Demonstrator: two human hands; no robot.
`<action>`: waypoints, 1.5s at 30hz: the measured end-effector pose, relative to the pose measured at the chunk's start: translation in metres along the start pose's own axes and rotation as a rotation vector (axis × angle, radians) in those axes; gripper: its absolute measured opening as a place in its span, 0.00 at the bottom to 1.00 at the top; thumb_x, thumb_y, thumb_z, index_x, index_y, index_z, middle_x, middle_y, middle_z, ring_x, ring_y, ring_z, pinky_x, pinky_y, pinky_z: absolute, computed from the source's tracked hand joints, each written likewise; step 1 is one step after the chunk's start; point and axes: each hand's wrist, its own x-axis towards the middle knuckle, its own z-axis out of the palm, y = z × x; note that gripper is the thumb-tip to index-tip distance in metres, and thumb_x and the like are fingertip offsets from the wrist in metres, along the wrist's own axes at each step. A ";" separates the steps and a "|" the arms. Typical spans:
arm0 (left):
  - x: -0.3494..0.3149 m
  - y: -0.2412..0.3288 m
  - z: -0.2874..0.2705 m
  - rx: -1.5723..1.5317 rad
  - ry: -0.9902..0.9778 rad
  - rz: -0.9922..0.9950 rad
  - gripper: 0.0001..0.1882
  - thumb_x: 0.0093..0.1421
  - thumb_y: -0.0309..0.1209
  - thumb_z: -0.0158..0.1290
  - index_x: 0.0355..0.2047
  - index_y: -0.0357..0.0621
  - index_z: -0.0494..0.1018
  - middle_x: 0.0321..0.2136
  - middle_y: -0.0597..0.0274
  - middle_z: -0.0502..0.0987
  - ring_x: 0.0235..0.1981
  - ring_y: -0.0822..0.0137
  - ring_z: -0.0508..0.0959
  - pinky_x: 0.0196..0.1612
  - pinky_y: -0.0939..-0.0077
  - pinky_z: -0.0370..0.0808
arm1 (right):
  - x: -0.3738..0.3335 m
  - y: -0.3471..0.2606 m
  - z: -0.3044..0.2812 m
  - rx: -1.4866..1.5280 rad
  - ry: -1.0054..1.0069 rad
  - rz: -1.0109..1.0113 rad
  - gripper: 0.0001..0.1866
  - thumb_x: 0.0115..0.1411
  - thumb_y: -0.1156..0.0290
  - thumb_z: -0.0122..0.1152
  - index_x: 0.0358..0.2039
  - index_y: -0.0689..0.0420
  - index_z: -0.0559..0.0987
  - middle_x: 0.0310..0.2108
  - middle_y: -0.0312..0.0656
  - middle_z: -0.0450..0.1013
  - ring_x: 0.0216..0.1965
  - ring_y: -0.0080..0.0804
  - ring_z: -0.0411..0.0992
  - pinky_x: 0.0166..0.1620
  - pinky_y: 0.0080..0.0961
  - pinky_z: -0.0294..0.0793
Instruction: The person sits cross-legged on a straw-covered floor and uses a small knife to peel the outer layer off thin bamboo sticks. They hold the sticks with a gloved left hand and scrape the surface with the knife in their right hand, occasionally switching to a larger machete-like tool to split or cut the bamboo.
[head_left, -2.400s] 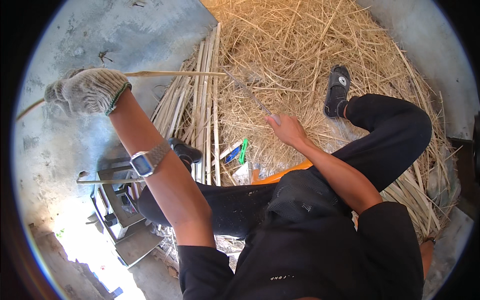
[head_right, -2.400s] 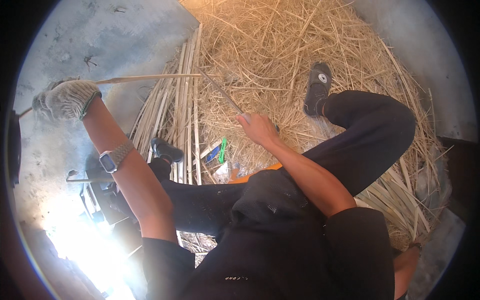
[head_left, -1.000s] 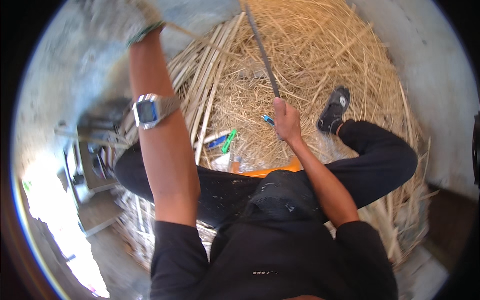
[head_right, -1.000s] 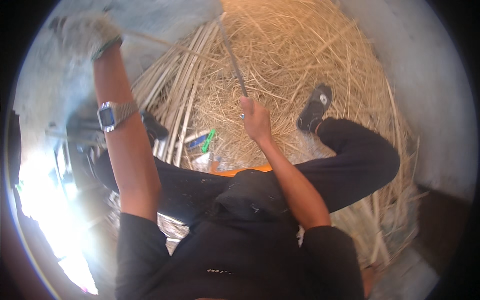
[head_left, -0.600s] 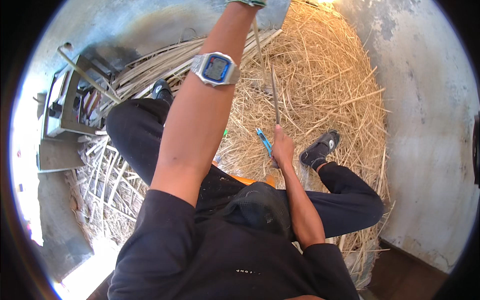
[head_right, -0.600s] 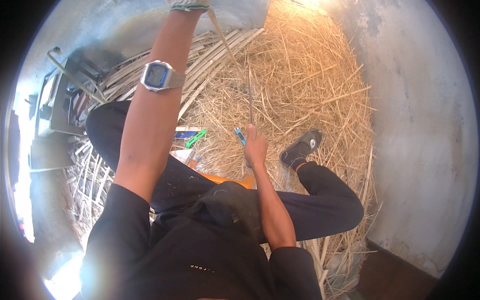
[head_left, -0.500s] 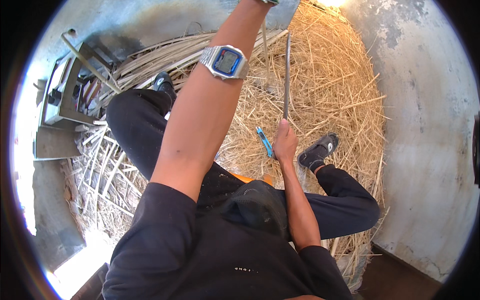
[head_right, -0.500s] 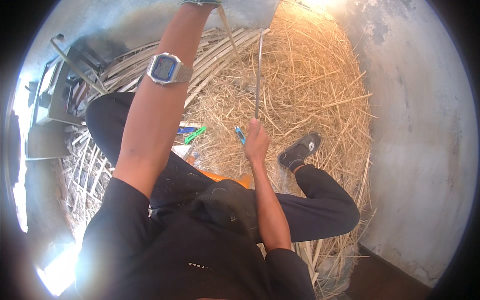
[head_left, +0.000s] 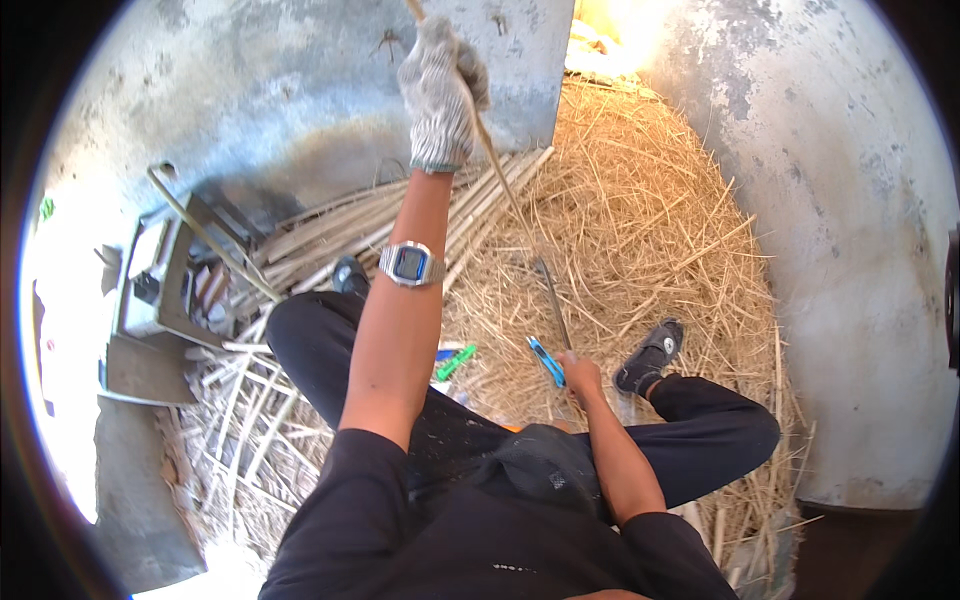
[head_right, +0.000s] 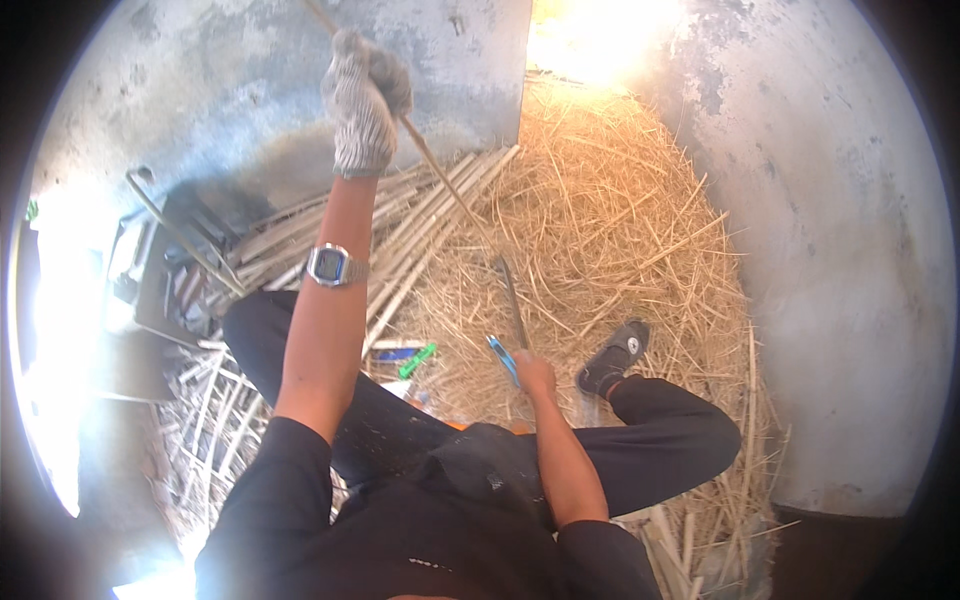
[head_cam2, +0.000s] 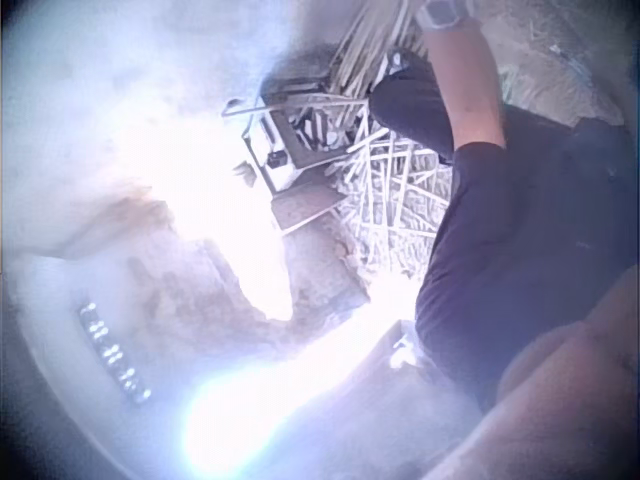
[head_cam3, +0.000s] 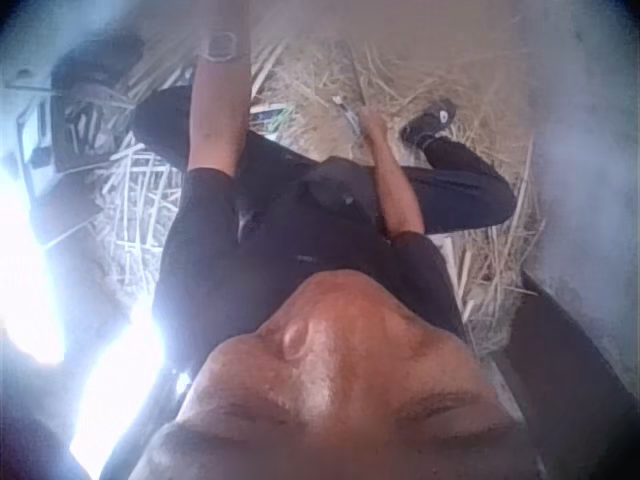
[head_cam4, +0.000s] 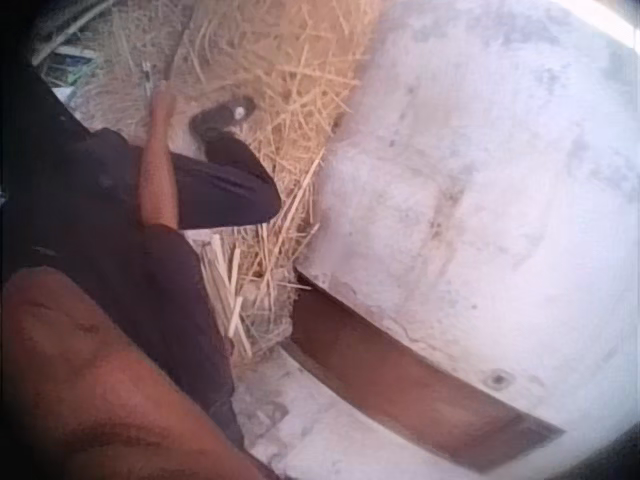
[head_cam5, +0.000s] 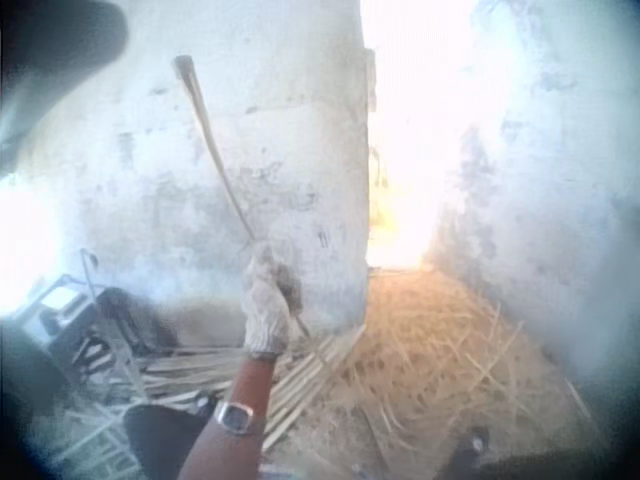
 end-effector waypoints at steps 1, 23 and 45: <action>0.000 -0.002 0.003 0.026 -0.003 -0.025 0.22 0.70 0.48 0.48 0.26 0.45 0.67 0.18 0.64 0.70 0.16 0.73 0.70 0.18 0.75 0.68 | 0.000 0.005 -0.001 -0.040 0.041 -0.027 0.26 0.63 0.45 0.46 0.45 0.51 0.81 0.45 0.56 0.77 0.49 0.58 0.74 0.52 0.50 0.70; -0.045 0.149 0.072 0.475 -0.386 -0.093 0.14 0.62 0.27 0.58 0.43 0.26 0.76 0.26 0.54 0.82 0.29 0.67 0.83 0.32 0.75 0.81 | -0.146 -0.184 -0.108 0.560 0.247 -1.248 0.13 0.72 0.67 0.46 0.44 0.63 0.75 0.15 0.32 0.65 0.18 0.19 0.65 0.24 0.20 0.64; -0.054 0.196 0.069 0.304 -0.409 -0.103 0.21 0.65 0.36 0.57 0.44 0.24 0.74 0.30 0.52 0.80 0.31 0.63 0.82 0.34 0.69 0.82 | -0.142 -0.132 -0.056 0.951 0.140 -1.141 0.07 0.65 0.70 0.61 0.34 0.61 0.77 0.20 0.27 0.66 0.23 0.13 0.62 0.26 0.17 0.61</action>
